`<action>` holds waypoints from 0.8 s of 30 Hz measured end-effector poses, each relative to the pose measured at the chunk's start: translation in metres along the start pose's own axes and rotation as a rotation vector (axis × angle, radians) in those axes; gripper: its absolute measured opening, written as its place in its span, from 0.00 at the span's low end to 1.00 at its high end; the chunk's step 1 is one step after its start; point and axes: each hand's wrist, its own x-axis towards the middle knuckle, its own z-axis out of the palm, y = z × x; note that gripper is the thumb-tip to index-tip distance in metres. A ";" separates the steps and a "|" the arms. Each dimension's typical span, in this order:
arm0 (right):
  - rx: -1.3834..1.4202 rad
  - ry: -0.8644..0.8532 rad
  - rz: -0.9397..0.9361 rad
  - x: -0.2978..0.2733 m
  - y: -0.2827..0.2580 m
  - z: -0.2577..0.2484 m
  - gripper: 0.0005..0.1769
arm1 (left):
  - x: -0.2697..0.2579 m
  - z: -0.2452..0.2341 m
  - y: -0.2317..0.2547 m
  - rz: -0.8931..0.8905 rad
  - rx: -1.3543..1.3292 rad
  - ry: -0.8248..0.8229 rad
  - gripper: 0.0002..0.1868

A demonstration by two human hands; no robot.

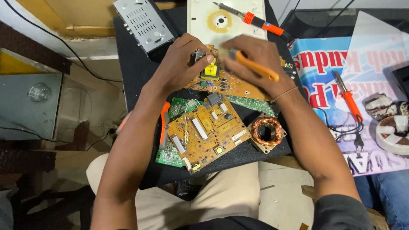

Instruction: The person uses a brush to clean dust from a metal power supply casing and a circuit board. They hold the components steady with one hand while scrubbing the surfaces with the brush in the other hand.

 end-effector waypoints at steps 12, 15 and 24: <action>-0.102 0.121 -0.107 -0.006 0.007 -0.001 0.21 | 0.000 -0.002 0.002 -0.024 -0.013 -0.026 0.16; -0.041 0.052 -0.018 -0.005 0.005 0.002 0.22 | -0.001 -0.003 0.008 -0.082 -0.057 -0.044 0.16; 0.056 0.147 -0.033 -0.005 0.011 0.000 0.21 | 0.000 -0.007 0.013 -0.059 -0.025 -0.038 0.16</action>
